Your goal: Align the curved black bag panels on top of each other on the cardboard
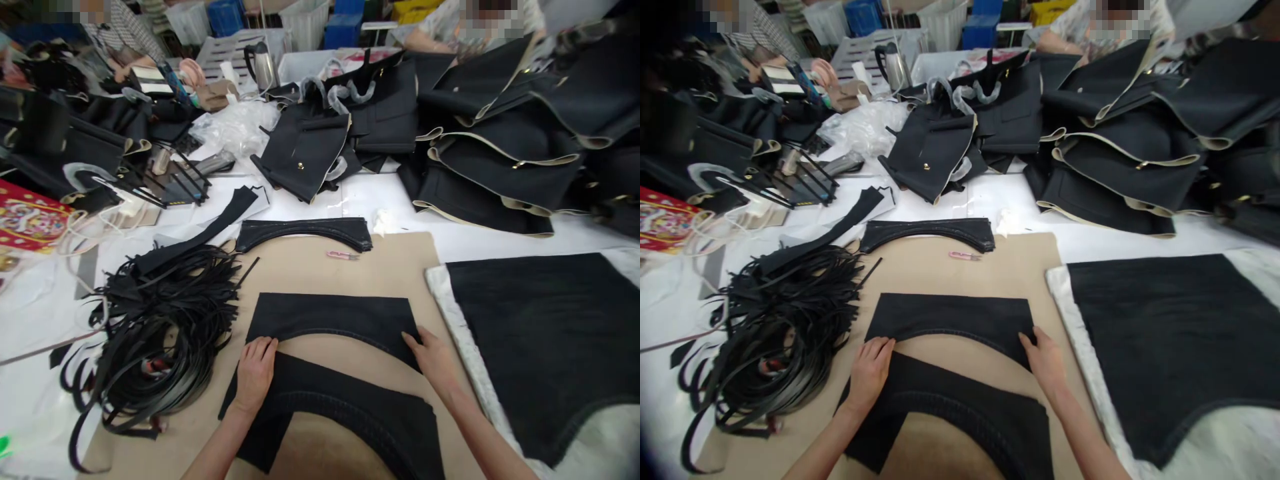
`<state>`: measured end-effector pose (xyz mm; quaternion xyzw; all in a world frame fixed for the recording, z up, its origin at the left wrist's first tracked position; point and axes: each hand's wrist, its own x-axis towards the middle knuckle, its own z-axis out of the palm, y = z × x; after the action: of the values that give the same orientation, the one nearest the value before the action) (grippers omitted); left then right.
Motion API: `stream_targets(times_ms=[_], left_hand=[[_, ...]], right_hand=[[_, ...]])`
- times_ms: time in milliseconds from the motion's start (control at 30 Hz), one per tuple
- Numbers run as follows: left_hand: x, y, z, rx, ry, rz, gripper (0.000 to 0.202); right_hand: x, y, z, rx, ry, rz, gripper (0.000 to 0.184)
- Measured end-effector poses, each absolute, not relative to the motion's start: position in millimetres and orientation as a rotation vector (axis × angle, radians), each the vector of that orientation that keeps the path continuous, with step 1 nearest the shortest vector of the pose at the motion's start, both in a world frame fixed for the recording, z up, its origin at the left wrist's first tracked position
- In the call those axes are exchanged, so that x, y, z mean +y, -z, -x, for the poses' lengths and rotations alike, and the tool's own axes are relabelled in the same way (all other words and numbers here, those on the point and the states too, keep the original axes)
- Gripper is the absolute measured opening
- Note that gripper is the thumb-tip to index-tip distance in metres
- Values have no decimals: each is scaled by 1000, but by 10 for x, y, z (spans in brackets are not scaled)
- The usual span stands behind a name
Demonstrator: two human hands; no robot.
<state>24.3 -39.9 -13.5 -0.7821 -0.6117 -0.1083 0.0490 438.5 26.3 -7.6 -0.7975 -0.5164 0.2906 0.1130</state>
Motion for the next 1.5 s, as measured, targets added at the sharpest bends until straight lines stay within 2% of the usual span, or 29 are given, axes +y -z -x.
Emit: stream_targets(times_ms=[200, 467, 1067, 1400, 1500], left_hand=[[-412, 110, -254, -1821, 390, 2377, 27], [-387, 42, -279, -1799, 442, 2339, 23], [-427, 204, -230, -1701, 433, 2398, 26], [-355, 181, -337, -1921, 548, 2375, 18], [-296, 185, -331, -2056, 623, 2303, 22]], right_hand=[[275, -107, -4337, -1549, -848, 2279, 25], [263, -204, -4310, -1538, -862, 2221, 19], [239, -114, -4316, -1567, -842, 2273, 20], [235, -62, -4274, -1562, -773, 2372, 27], [235, -62, -4271, -1575, -769, 2388, 30]])
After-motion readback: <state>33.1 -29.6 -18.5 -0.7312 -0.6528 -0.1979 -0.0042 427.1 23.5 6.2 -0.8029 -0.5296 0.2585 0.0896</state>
